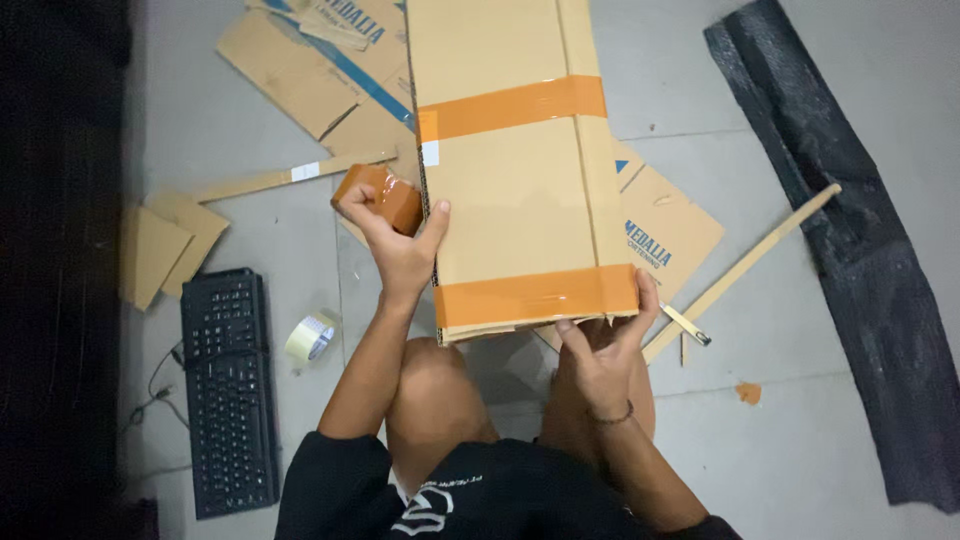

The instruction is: The person sits on the floor and cuts the tape on a large cardboard box with a utility knife, folds the flaps flat, and wraps orange packing tape around the flattened box to secure it. They rotate the box repeatedly to apply tape bands around it.

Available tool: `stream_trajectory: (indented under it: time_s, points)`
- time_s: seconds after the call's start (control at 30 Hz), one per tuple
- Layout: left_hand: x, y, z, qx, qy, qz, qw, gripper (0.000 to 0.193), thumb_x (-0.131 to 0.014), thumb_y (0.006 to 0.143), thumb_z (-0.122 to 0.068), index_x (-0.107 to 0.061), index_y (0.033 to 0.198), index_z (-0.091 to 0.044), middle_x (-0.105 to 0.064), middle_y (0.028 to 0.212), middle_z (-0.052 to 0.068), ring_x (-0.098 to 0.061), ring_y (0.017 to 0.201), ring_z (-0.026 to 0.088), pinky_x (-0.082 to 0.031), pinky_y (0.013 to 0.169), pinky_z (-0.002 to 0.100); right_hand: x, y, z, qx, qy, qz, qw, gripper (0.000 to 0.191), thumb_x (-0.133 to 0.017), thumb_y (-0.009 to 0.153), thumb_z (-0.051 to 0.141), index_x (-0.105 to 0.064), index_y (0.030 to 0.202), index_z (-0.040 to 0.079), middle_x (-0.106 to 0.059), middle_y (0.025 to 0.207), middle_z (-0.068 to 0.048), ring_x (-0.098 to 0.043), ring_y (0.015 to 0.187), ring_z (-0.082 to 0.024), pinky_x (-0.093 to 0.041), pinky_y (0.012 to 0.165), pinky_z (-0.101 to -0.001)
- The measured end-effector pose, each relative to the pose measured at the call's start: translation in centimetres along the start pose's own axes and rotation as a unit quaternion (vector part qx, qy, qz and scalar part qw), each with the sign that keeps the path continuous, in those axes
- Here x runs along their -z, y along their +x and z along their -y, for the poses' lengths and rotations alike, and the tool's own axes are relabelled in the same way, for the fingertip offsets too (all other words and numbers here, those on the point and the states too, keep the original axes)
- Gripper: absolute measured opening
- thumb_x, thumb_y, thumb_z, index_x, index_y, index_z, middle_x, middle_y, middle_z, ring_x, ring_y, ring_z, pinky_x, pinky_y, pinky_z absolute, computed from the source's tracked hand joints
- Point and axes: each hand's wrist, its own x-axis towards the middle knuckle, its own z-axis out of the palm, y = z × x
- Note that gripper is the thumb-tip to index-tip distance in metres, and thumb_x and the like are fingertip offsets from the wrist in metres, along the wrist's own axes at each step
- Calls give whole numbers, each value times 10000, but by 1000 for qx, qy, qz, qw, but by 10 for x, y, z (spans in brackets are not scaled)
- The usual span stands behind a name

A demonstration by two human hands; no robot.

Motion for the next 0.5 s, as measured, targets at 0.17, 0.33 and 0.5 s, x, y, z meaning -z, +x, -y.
stream_trajectory:
  time_s: [0.17,0.33,0.5]
  points:
    - [4,-9,6,-5,-1,5,1000,714,-857,893,-140,-283,1307,-53,-332,1252,100,-399,1242,225,-358,1134,382,-6,-5,-2,-67,107,-60,990,977,-762,873,70,-139,1624,120,-406,1531,-143,-447,1418,-265,-408,1184,-430]
    - [4,-13,5,1,-17,3,1000,707,-844,907,-139,-274,1318,-58,-324,1265,104,-395,1248,220,-368,1128,387,-13,-7,-3,-23,76,-86,993,850,-715,900,74,-237,1604,72,-407,1535,-133,-449,1423,-256,-394,1215,-423]
    - [2,-15,3,14,-70,6,997,701,-828,932,-150,-254,1328,-75,-317,1265,106,-402,1266,210,-386,1129,397,-16,-6,2,-36,66,-108,991,741,-655,876,22,-292,1522,25,-438,1456,-122,-495,1344,-231,-455,1151,-398]
